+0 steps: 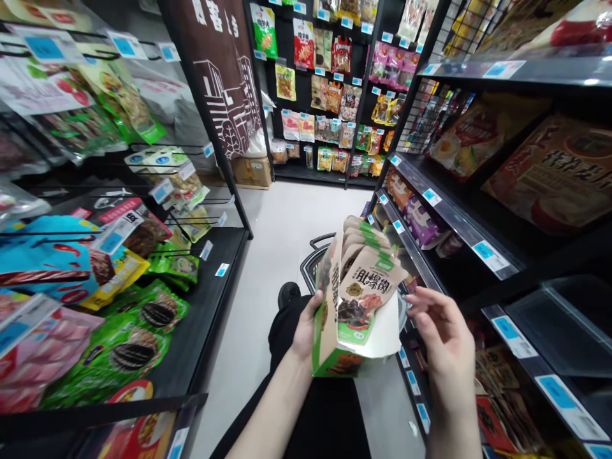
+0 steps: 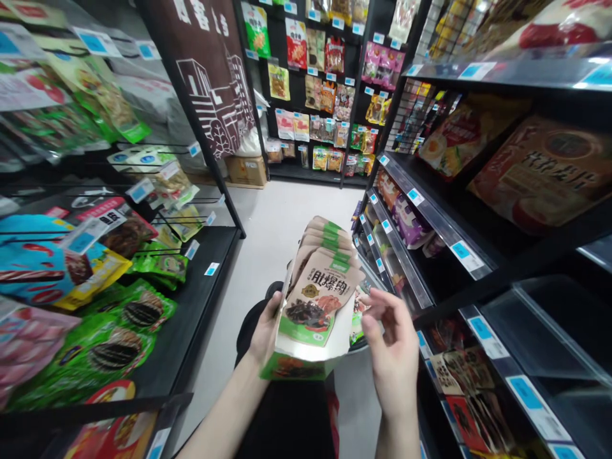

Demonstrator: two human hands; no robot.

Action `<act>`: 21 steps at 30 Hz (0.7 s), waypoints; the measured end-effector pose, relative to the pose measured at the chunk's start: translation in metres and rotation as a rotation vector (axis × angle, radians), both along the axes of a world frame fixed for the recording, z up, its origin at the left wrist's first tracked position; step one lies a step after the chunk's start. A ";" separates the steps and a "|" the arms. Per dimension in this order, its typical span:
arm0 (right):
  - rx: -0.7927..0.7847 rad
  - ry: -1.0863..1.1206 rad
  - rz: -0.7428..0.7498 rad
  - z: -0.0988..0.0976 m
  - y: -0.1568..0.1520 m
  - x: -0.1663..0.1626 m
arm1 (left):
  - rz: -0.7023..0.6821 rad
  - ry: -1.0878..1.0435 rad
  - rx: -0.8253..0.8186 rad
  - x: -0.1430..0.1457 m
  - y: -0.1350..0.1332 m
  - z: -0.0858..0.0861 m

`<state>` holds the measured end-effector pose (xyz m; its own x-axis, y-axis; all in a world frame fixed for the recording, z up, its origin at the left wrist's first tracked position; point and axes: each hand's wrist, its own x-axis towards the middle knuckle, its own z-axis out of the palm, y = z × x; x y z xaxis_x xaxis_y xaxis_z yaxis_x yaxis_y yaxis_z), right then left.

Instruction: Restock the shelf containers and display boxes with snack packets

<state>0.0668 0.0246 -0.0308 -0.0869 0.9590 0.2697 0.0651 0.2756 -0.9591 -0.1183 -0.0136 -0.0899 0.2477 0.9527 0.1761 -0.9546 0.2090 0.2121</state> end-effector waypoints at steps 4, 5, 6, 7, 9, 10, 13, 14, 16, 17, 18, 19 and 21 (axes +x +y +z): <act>0.032 -0.194 -0.056 0.019 -0.005 -0.014 | 0.025 -0.006 -0.081 0.000 -0.002 -0.006; 0.045 -0.230 -0.083 0.019 -0.004 -0.017 | 0.030 -0.004 -0.096 0.000 -0.002 -0.006; 0.062 -0.262 -0.112 0.018 -0.003 -0.019 | 0.032 0.000 -0.107 0.000 -0.002 -0.007; 0.076 -0.289 -0.139 0.017 -0.003 -0.021 | 0.033 0.004 -0.114 0.000 -0.003 -0.007; 0.082 -0.314 -0.171 0.017 -0.005 -0.023 | 0.030 0.008 -0.116 0.000 -0.003 -0.007; 0.071 -0.292 -0.174 0.016 -0.006 -0.024 | 0.026 0.005 -0.111 0.001 -0.003 -0.006; -0.001 -0.147 -0.081 0.015 -0.010 -0.027 | 0.015 -0.019 -0.089 0.002 -0.003 -0.002; -0.009 -0.114 -0.062 0.014 -0.010 -0.028 | 0.016 -0.023 -0.080 0.003 -0.002 0.000; 0.026 -0.124 -0.111 0.012 -0.008 -0.031 | 0.017 -0.012 -0.059 0.004 -0.002 0.001; 0.063 -0.160 -0.156 0.011 -0.007 -0.032 | 0.018 -0.002 -0.050 0.004 -0.002 0.001; 0.101 -0.200 -0.194 0.010 -0.006 -0.033 | 0.020 0.006 -0.045 0.004 -0.002 0.001; 0.131 -0.232 -0.214 0.009 -0.005 -0.033 | 0.021 0.010 -0.047 0.003 -0.002 0.000; 0.152 -0.259 -0.198 0.008 -0.004 -0.033 | 0.027 0.008 -0.075 0.002 -0.002 -0.003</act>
<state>0.0337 0.0205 -0.0230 0.0125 0.9147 0.4039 0.3673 0.3715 -0.8527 -0.1162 -0.0153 -0.0932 0.2231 0.9694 0.1020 -0.9583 0.1990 0.2049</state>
